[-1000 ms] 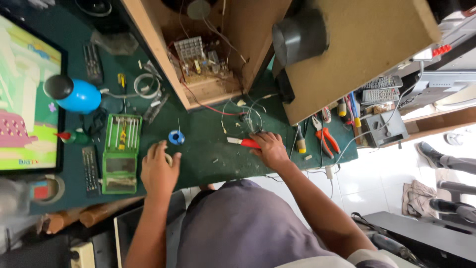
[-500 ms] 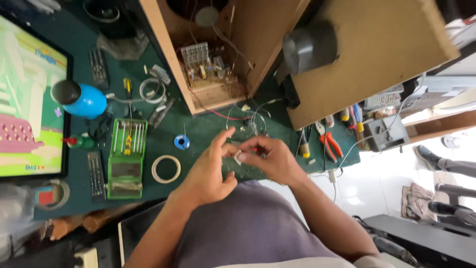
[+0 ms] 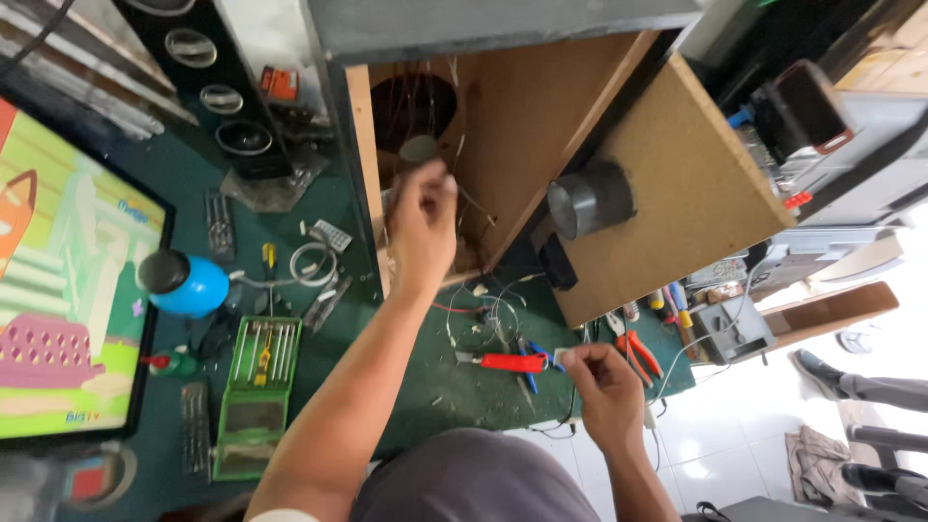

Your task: The person works on the internal wiring of a wooden speaker cabinet. They use a soldering iron to connect wires, strip wire ends with pliers, and apply electrical tape to insulate the connections. The person also uses a utility knife to cut tape and handles various tools on the workbench.

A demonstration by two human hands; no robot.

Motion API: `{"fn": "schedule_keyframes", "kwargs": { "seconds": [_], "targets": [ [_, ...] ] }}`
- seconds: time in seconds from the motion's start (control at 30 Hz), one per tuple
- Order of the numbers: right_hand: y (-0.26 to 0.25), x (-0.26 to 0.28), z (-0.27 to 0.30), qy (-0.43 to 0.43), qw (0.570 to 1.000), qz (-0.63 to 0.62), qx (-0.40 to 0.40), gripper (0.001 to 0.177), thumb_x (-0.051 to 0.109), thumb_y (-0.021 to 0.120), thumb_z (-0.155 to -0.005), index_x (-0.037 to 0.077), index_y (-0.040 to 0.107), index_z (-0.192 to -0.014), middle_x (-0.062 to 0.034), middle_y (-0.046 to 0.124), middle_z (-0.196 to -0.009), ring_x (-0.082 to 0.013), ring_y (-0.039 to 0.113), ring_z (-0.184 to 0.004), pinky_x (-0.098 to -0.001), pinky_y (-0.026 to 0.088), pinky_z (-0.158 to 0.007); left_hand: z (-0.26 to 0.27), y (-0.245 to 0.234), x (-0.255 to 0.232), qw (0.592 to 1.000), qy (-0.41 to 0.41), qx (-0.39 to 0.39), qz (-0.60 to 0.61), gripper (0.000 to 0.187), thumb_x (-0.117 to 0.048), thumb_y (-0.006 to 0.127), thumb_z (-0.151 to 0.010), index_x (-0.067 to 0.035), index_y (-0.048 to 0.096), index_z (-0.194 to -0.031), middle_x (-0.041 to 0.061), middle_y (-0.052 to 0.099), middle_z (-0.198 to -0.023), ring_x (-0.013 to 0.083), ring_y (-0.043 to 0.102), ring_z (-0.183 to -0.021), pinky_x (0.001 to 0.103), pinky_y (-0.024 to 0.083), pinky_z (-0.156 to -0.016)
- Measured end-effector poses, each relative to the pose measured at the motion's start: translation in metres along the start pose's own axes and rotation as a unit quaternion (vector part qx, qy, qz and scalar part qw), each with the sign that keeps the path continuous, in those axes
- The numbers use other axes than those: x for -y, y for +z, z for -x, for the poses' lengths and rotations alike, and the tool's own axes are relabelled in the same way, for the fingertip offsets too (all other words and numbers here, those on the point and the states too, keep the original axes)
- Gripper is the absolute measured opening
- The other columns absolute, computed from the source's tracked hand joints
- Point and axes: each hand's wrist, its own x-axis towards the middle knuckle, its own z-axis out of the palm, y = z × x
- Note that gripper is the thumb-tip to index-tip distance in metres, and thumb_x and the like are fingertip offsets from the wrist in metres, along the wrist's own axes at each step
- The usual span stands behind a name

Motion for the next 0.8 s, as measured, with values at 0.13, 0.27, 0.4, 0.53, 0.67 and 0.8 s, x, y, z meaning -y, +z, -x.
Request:
{"fn": "schedule_keyframes", "kwargs": {
  "seconds": [0.13, 0.27, 0.4, 0.53, 0.67, 0.8],
  "targets": [
    [-0.001, -0.003, 0.012, 0.062, 0.997, -0.054, 0.007, 0.016, 0.020, 0.079, -0.096, 0.004, 0.081, -0.096, -0.0057, 0.081, -0.085, -0.0122, 0.062, -0.071, -0.0282, 0.048, -0.065, -0.070, 0.038, 0.007, 0.981, 0.049, -0.189, 0.010, 0.034, -0.032, 0.074, -0.099, -0.010, 0.073, -0.125, 0.011, 0.081, -0.111, 0.0336, 0.076, -0.105, 0.044, 0.056, -0.094],
    [0.003, -0.035, 0.020, 0.049, 0.996, -0.068, -0.009, 0.016, 0.019, 0.079, -0.097, 0.003, 0.082, -0.096, -0.0054, 0.075, -0.078, -0.0130, 0.052, -0.064, -0.0290, 0.041, -0.059, -0.082, 0.052, 0.019, 0.966, 0.084, -0.235, -0.060, 0.038, -0.045, 0.075, -0.101, -0.013, 0.072, -0.122, 0.010, 0.080, -0.097, 0.0321, 0.076, -0.081, 0.044, 0.055, -0.063],
    [0.016, -0.050, 0.005, 0.146, 0.978, -0.135, -0.064, 0.012, 0.004, 0.087, -0.089, -0.007, 0.085, -0.093, -0.0168, 0.081, -0.083, -0.0233, 0.066, -0.077, -0.0351, 0.051, -0.075, -0.063, 0.044, 0.017, 0.981, -0.027, -0.174, 0.077, 0.023, -0.031, 0.071, -0.101, -0.012, 0.079, -0.112, 0.006, 0.083, -0.102, 0.0246, 0.078, -0.095, 0.040, 0.058, -0.082],
    [0.016, -0.016, 0.008, 0.220, 0.949, -0.218, -0.062, 0.012, -0.003, 0.088, -0.090, -0.015, 0.085, -0.093, -0.0257, 0.075, -0.076, -0.0318, 0.056, -0.059, -0.0387, 0.038, -0.056, -0.011, 0.008, -0.020, 0.932, -0.116, -0.071, 0.336, 0.033, -0.021, 0.074, -0.098, -0.002, 0.072, -0.124, 0.013, 0.080, -0.106, 0.0225, 0.081, -0.095, 0.031, 0.067, -0.089],
    [0.013, 0.051, -0.017, 0.168, 0.978, -0.119, 0.033, 0.023, 0.016, 0.084, -0.090, -0.004, 0.088, -0.100, -0.0176, 0.085, -0.087, -0.0268, 0.068, -0.075, -0.0388, 0.050, -0.074, -0.011, 0.002, -0.034, 0.886, -0.172, -0.036, 0.429, 0.026, -0.016, 0.073, -0.099, 0.001, 0.074, -0.119, 0.014, 0.074, -0.094, 0.0213, 0.075, -0.078, 0.033, 0.070, -0.072],
    [0.044, 0.111, -0.050, -0.019, 0.977, -0.201, 0.065, 0.017, 0.015, 0.083, -0.088, -0.001, 0.079, -0.088, -0.0101, 0.073, -0.075, -0.0174, 0.059, -0.067, -0.0328, 0.046, -0.067, -0.006, -0.005, -0.049, 0.858, -0.260, -0.028, 0.442, 0.018, -0.016, 0.071, -0.102, -0.004, 0.074, -0.116, 0.009, 0.065, -0.080, 0.0168, 0.059, -0.065, 0.029, 0.051, -0.066]
  ]
}}
